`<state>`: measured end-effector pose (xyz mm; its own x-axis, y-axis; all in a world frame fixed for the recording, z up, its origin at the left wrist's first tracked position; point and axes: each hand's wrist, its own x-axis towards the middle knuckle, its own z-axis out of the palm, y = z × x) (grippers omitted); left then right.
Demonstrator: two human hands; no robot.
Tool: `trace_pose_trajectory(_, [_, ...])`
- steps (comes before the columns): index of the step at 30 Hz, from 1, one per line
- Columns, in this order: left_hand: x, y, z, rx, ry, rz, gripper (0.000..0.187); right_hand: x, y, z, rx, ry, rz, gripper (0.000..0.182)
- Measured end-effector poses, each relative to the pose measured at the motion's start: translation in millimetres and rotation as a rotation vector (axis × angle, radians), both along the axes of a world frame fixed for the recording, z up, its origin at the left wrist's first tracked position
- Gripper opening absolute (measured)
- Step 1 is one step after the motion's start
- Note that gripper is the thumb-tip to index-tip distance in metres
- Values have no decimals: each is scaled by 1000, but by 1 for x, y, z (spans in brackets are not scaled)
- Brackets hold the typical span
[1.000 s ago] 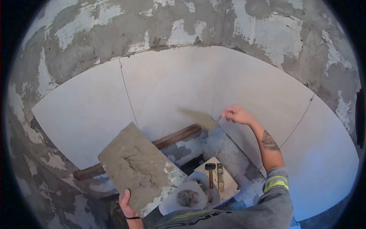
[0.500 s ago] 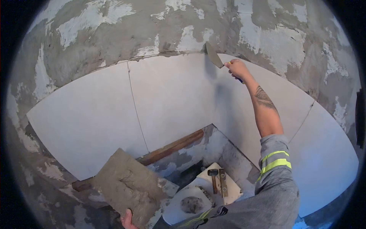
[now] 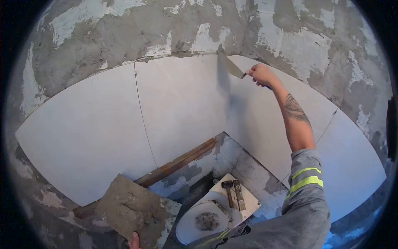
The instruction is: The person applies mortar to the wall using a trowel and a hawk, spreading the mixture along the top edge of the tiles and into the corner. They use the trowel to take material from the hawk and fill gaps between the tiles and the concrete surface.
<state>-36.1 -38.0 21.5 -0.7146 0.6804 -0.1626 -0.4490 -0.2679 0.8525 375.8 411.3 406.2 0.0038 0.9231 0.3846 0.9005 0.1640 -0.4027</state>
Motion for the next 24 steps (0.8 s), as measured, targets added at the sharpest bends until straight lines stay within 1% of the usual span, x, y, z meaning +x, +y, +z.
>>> trace_pose_trajectory(1, [-1, 2, 0, 20, -36, 15, 55, 4, -1, 9, 2, -1, -4, 34])
trace_pose_trajectory(2, [-1, 4, 0, 41, -73, 31, 54, 8, -2, 19, 17, -102, -16, 33])
trace_pose_trajectory(3, [4, 5, 16, 47, -77, 28, 54, 11, 0, 31, 35, -206, -28, 34])
trace_pose_trajectory(4, [8, 2, 35, 2, -56, -28, 60, 9, 3, 42, 11, -264, -64, 33])
trace_pose_trajectory(5, [9, 2, 47, -43, -34, -84, 66, 10, 9, 51, 17, -267, -67, 33])
trace_pose_trajectory(7, [2, 2, 32, -50, -36, -92, 67, 9, 19, 69, -54, -274, -46, 31])
trace_pose_trajectory(9, [-2, 5, 33, -63, -31, -98, 67, -1, 25, 83, -69, -305, -49, 29])
trace_pose_trajectory(12, [3, 5, 40, -84, -65, -81, 69, -19, 34, 107, -136, -378, -122, 29])
trace_pose_trajectory(14, [5, 7, 38, -88, 11, -51, 74, -28, 31, 123, -147, -508, -79, 33])
trace_pose_trajectory(15, [0, 4, 27, -85, 9, -52, 74, -37, 25, 129, -144, -510, -81, 33])
trace_pose_trajectory(17, [-13, -5, -3, -305, -176, -1, 79, -55, 11, 140, -262, -478, -142, 30])
trace_pose_trajectory(18, [-13, -5, 3, -304, -180, -4, 79, -64, 5, 146, -261, -481, -144, 30])
trace_pose_trajectory(20, [-12, -5, 17, -314, -67, -50, 87, -78, -5, 154, -258, -643, -146, 34])
trace_pose_trajectory(21, [-14, -7, 11, -312, -71, -51, 87, -82, -6, 157, -255, -647, -148, 34])
trace_pose_trajectory(23, [-18, -10, -4, -516, -47, 57, 91, -93, -8, 164, -340, -599, -127, 33])
trace_pose_trajectory(24, [-21, -11, -7, -514, -51, 57, 91, -98, -10, 165, -338, -603, -127, 33])
